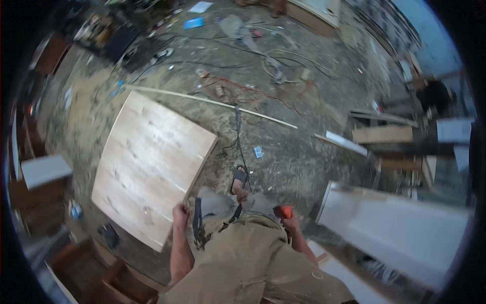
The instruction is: The person drills holes in wood panels using a power drill.
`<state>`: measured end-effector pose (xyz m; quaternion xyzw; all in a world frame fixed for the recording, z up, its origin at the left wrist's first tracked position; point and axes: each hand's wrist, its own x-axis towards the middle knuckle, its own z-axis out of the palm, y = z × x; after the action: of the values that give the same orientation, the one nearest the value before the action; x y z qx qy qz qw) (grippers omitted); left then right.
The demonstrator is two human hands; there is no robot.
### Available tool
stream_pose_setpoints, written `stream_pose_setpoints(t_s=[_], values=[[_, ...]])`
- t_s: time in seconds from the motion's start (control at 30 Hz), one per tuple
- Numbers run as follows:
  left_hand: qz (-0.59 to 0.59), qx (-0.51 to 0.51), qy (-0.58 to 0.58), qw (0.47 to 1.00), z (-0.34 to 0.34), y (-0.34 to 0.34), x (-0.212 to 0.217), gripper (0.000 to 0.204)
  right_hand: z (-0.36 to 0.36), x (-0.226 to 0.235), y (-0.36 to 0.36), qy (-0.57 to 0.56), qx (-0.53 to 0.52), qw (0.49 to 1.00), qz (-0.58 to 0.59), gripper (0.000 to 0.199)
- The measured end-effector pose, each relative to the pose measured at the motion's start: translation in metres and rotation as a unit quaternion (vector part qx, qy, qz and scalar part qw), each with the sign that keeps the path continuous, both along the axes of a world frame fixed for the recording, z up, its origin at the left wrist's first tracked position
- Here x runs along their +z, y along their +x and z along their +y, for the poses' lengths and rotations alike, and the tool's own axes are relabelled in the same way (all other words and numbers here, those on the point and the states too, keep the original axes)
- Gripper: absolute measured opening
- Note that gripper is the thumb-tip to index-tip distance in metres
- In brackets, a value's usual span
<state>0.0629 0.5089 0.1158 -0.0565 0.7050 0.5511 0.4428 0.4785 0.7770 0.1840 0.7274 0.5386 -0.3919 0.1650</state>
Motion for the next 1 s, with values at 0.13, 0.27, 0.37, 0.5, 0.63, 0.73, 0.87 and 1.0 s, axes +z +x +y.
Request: stream_pose_setpoints(t_s=[0.13,0.27,0.37,0.5,0.63,0.73,0.87,1.0], values=[[-0.019,-0.02,0.02,0.999,0.093,-0.036,0.034,0.023,0.083,0.012,-0.03,0.059,0.002,0.977,0.203,0.049],[0.028,-0.048,-0.044,0.997,0.127,-0.067,0.027,0.028,0.16,0.041,-0.067,0.26,0.036,0.942,0.207,0.047],[-0.057,0.05,-0.065,0.995,0.127,-0.076,-0.01,0.03,0.211,0.065,-0.094,0.247,0.079,0.932,0.255,0.048],[-0.205,0.114,-0.026,0.972,0.122,-0.063,-0.091,0.028,0.279,0.07,-0.146,0.164,0.126,0.914,0.35,0.053],[-0.224,0.045,-0.118,0.966,0.164,-0.053,-0.159,0.03,0.346,0.036,-0.236,0.103,0.148,0.91,0.374,0.049],[-0.196,0.137,-0.084,0.967,0.254,-0.103,-0.158,0.022,0.41,0.029,-0.323,0.071,0.212,0.914,0.338,0.047],[0.07,0.14,-0.034,0.987,0.371,-0.248,-0.068,0.032,0.489,0.045,-0.435,0.036,0.342,0.904,0.254,0.044],[0.115,0.247,0.103,0.957,0.404,-0.383,0.041,0.026,0.528,0.058,-0.527,0.03,0.398,0.892,0.215,0.041]])
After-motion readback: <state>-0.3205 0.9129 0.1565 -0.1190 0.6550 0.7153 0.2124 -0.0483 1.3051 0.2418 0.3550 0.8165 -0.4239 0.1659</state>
